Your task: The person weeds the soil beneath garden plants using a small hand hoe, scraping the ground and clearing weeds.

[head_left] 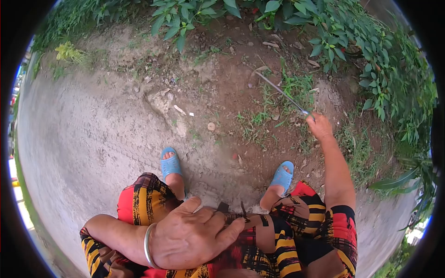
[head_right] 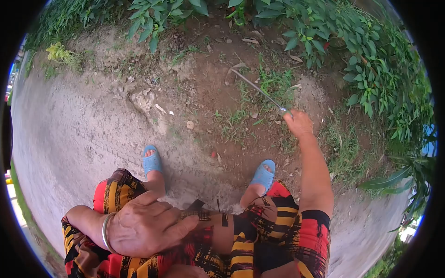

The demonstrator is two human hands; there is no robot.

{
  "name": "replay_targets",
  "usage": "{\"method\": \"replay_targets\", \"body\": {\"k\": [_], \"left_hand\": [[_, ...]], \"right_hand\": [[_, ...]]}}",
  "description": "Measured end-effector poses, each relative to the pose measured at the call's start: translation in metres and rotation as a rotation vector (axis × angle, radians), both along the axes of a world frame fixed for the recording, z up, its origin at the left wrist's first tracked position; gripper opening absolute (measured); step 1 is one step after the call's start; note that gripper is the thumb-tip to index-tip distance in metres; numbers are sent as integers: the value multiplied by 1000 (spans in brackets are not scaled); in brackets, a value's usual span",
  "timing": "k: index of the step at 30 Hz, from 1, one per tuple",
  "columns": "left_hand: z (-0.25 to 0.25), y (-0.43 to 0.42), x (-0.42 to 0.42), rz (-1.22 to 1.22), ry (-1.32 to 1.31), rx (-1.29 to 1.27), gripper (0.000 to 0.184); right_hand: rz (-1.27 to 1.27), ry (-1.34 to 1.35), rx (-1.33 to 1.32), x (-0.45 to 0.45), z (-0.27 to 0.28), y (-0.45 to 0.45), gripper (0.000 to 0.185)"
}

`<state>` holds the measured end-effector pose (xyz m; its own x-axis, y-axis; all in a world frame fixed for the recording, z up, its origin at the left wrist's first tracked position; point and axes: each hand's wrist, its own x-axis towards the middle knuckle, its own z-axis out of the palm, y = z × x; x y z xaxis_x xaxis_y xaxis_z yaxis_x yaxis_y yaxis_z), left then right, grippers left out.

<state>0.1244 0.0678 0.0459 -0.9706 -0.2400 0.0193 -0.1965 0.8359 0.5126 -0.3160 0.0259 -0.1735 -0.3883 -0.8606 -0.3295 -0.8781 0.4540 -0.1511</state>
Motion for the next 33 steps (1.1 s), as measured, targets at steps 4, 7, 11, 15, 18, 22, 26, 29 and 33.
{"method": "replay_targets", "body": {"k": [4,7,11,15,18,22,26,29,33], "left_hand": [[-3,4,-3,-38,-11,-41,45],[-2,3,-9,-67,1,-46,45],[-1,1,-11,-55,8,-40,45],[0,2,-6,-42,-13,-41,45],[-4,3,-3,-51,-14,-34,46],[-5,2,-7,-92,-7,-46,46],[-1,3,-9,-81,-17,-51,45],[2,2,-5,-46,-16,-12,46],[-5,6,-6,-63,-14,-17,47]], "right_hand": [[46,15,-113,0,-4,8,58],[156,-113,-17,49,19,-40,60],[200,-154,-42,71,6,-63,60],[95,-162,-24,34,-14,-26,60],[-4,-90,-79,34,2,-8,61],[105,-117,-95,58,13,-37,62],[89,-159,-52,60,16,-43,59],[-60,-169,-139,10,-6,-1,56],[-20,34,-243,-16,-18,32,48]]}}
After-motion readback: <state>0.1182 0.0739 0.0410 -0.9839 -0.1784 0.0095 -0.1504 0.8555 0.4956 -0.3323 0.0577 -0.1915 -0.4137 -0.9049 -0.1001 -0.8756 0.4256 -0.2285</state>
